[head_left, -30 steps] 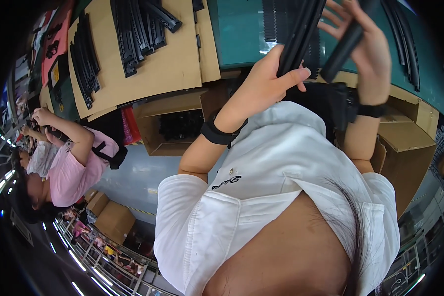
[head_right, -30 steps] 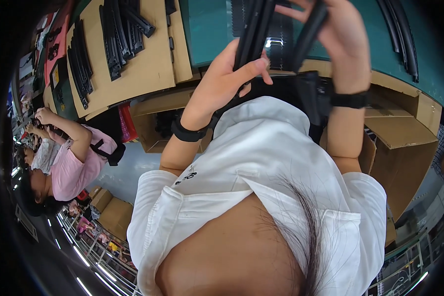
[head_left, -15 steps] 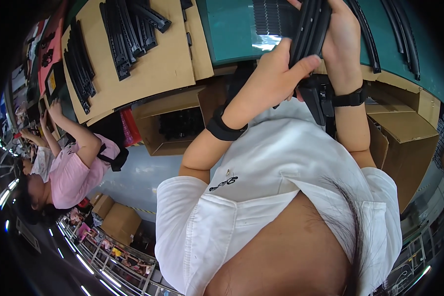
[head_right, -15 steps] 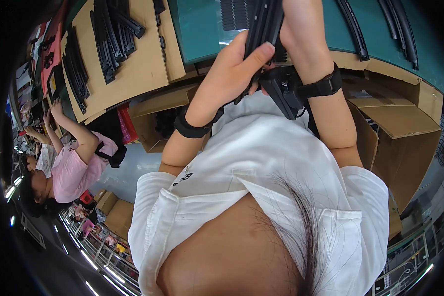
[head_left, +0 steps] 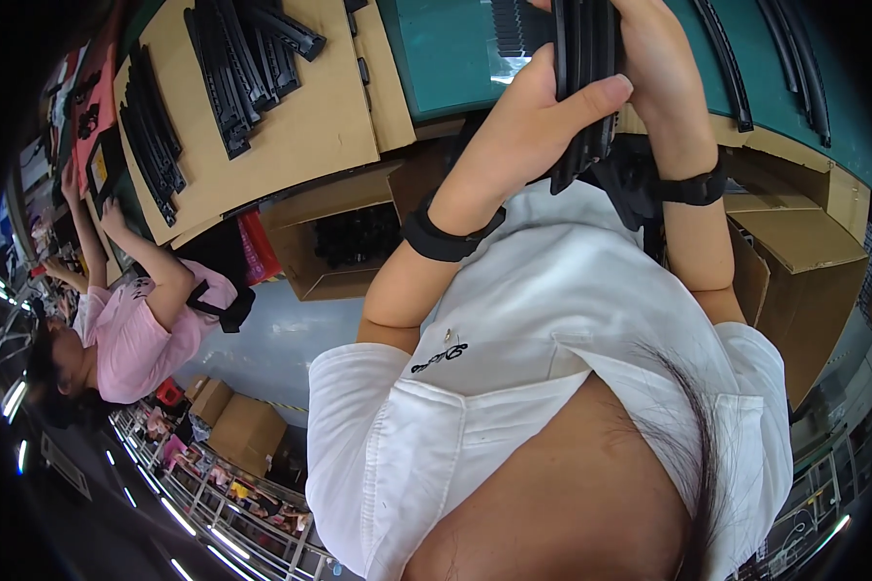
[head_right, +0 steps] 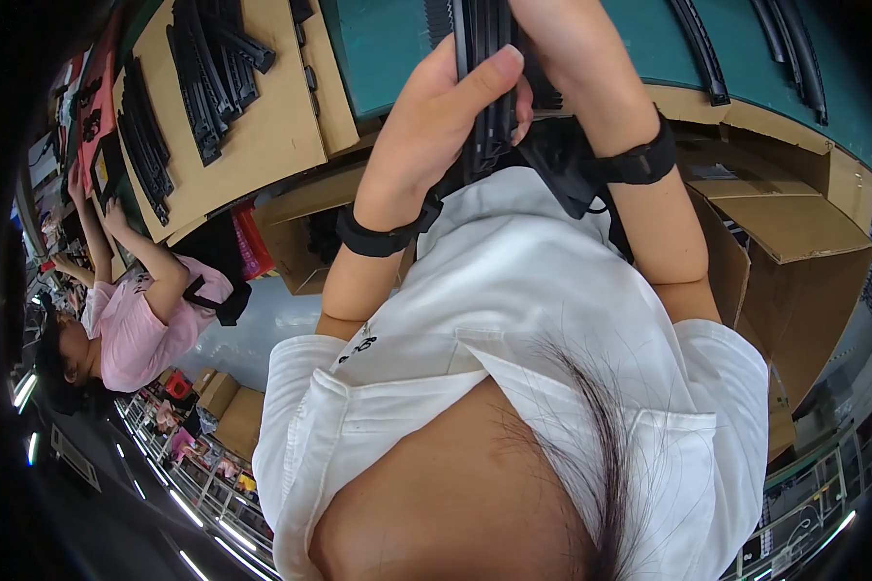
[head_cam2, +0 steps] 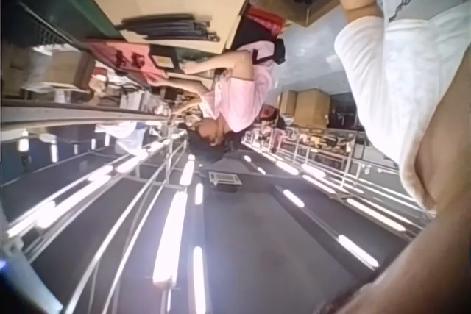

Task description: The person is assembling black plastic housing components by hand at an assembly station.

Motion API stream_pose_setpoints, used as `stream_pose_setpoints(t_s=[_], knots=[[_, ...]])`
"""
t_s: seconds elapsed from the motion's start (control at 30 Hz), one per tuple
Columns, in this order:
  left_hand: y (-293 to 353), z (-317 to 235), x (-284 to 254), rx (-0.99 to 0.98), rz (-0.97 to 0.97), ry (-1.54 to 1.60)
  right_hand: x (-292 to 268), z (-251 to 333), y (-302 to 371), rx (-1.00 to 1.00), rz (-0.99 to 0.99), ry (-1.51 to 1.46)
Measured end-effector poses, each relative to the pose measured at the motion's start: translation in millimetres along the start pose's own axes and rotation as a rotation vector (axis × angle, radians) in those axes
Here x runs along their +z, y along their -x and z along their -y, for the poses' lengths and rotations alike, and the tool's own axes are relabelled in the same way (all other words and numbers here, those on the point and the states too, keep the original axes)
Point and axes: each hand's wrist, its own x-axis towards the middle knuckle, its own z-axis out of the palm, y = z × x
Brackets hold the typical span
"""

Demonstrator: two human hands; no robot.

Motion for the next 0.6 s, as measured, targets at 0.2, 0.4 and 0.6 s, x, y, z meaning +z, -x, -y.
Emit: stream_pose_setpoints(t_s=[0.2, 0.4, 0.6], knots=[[7.3, -16.7, 8.8, -0.204, 0.108, 0.295, -38.4, -23.6, -15.9, -0.02, 0.232, -0.232], [5.9, -16.3, 17.5, -0.213, 0.124, 0.366, -4.5, -4.9, 1.0, -0.13, -0.139, 0.234], [5.1, -18.1, 13.5, -0.317, 0.383, 0.693, -16.6, 0.9, 18.3, 0.208, 0.087, -0.729]])
